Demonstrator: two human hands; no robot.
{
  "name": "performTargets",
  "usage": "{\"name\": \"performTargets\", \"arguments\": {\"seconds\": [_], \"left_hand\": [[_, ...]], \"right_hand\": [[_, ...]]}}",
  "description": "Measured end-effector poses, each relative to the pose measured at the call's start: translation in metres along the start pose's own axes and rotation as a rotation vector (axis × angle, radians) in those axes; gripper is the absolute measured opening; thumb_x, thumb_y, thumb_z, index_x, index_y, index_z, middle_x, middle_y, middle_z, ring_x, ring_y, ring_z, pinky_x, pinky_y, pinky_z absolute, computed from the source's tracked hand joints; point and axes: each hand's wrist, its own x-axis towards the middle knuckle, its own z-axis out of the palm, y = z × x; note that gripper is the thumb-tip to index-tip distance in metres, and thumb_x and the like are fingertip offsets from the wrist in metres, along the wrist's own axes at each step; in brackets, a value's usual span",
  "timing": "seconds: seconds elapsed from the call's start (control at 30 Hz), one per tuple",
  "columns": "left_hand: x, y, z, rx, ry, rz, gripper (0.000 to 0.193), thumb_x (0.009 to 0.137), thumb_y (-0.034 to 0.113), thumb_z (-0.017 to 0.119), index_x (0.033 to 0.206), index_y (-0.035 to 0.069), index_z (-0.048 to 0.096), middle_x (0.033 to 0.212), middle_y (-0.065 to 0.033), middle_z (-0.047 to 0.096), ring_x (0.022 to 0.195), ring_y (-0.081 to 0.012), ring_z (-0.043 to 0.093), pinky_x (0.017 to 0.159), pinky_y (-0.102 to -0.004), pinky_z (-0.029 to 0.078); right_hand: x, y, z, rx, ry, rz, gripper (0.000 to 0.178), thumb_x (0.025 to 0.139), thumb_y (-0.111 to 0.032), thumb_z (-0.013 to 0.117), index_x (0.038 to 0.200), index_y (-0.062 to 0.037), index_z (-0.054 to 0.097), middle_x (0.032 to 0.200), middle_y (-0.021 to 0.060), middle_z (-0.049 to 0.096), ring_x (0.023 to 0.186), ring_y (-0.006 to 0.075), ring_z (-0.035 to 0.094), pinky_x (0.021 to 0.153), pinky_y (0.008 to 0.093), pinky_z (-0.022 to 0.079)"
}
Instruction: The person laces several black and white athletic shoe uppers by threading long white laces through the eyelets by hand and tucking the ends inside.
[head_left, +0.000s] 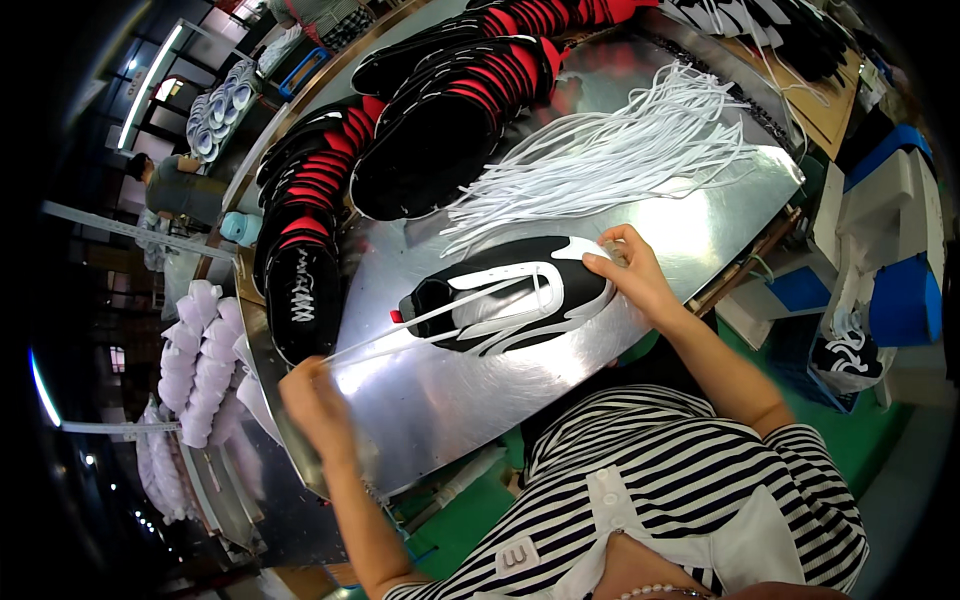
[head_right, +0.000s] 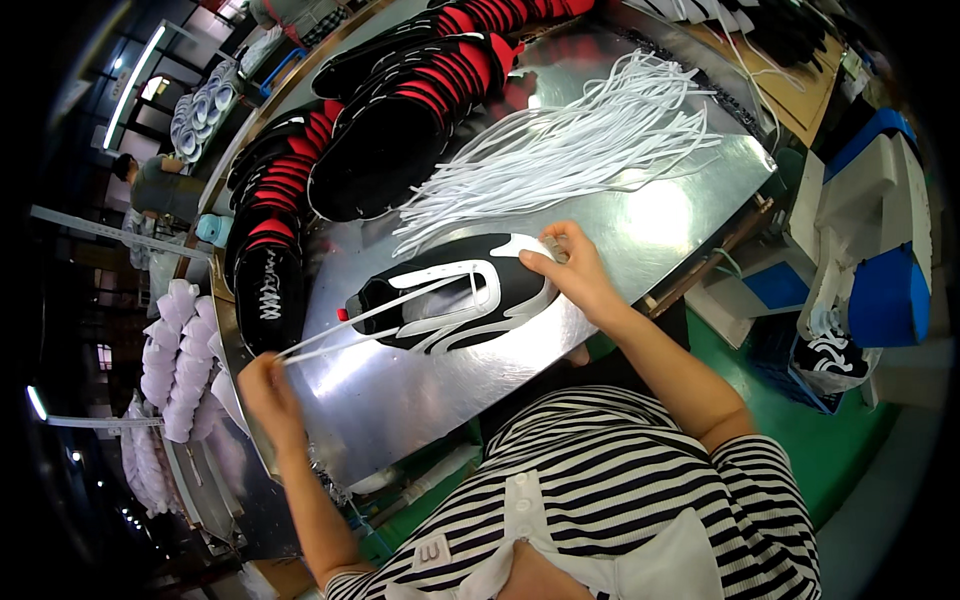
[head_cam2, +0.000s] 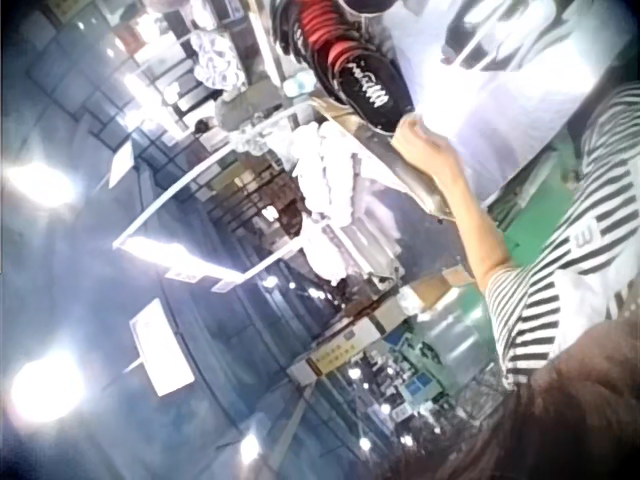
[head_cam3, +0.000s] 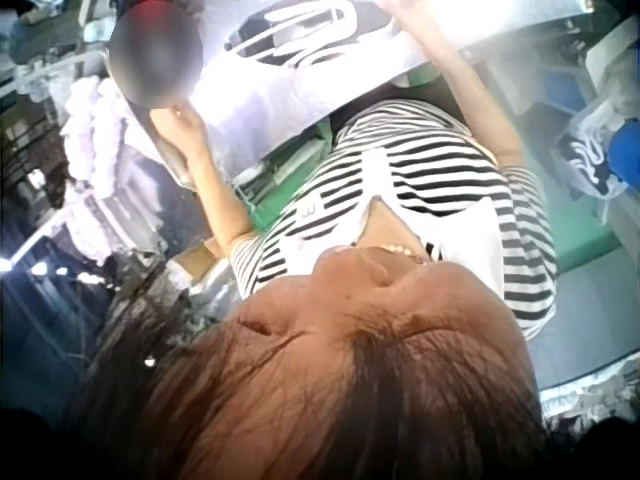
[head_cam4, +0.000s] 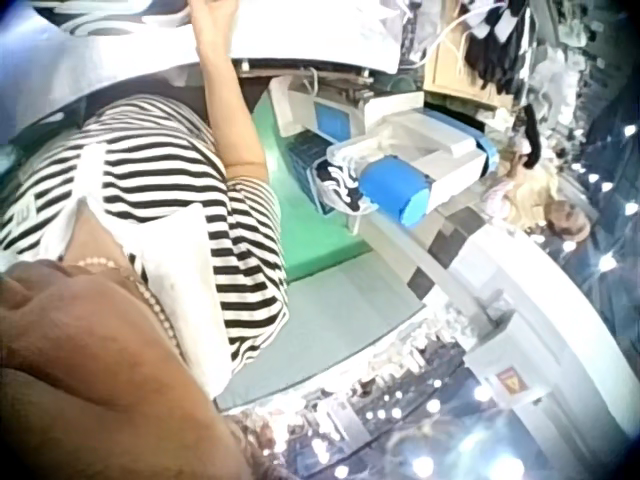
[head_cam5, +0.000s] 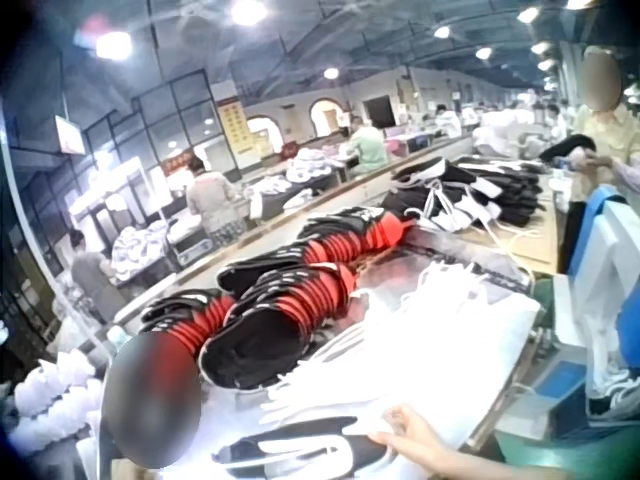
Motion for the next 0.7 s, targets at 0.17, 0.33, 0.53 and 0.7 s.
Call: {"name": "performTargets", "arguments": {"seconds": [0.17,0.33,0.53,0.7], "left_hand": [[0.045,0.155,0.017,-0.637,-0.187,0.247,0.006,0.083,-0.005,0.063,0.086,0.0,0.061,0.092,-0.0125,0.064,0.083,-0.0265,0.059,0.074,-0.0332,0.046],[0.03,0.133,0.099,-0.948,-0.381,-0.284,0.006,0.09,0.005,0.065,0.091,0.0,0.064,0.087,-0.0045,0.064,0.078,-0.0138,0.056,0.072,-0.0251,0.043],[0.015,0.134,0.116,-1.305,-0.411,-0.558,0.011,0.095,0.011,0.063,0.098,0.0,0.066,0.089,0.0007,0.064,0.081,-0.0047,0.054,0.076,-0.0201,0.042],[0.017,0.131,0.113,-1.485,-0.419,-0.63,0.014,0.096,0.013,0.062,0.099,0.0,0.066,0.091,0.0,0.065,0.083,-0.0049,0.054,0.078,-0.0203,0.042]], "right_hand": [[0.0,-0.001,-0.006,-0.634,0.09,-0.159,0.048,0.089,-0.043,0.067,0.111,-0.0026,0.054,0.095,0.0159,0.065,0.082,0.0289,0.065,0.075,0.038,0.051],[-0.001,-0.015,0.005,-0.942,0.245,-0.52,0.042,0.09,-0.037,0.068,0.112,-0.0025,0.058,0.095,0.0129,0.066,0.085,0.0274,0.066,0.077,0.035,0.05],[-0.007,-0.032,0.018,-0.433,-0.121,-0.151,0.039,0.088,-0.03,0.071,0.112,-0.0003,0.061,0.086,0.0091,0.068,0.075,0.0156,0.063,0.071,0.0314,0.05],[-0.004,-0.022,0.04,-0.2,-0.272,-0.067,0.043,0.082,-0.017,0.077,0.117,-0.002,0.059,0.086,0.0064,0.065,0.08,0.0117,0.06,0.072,0.0263,0.048]]}}
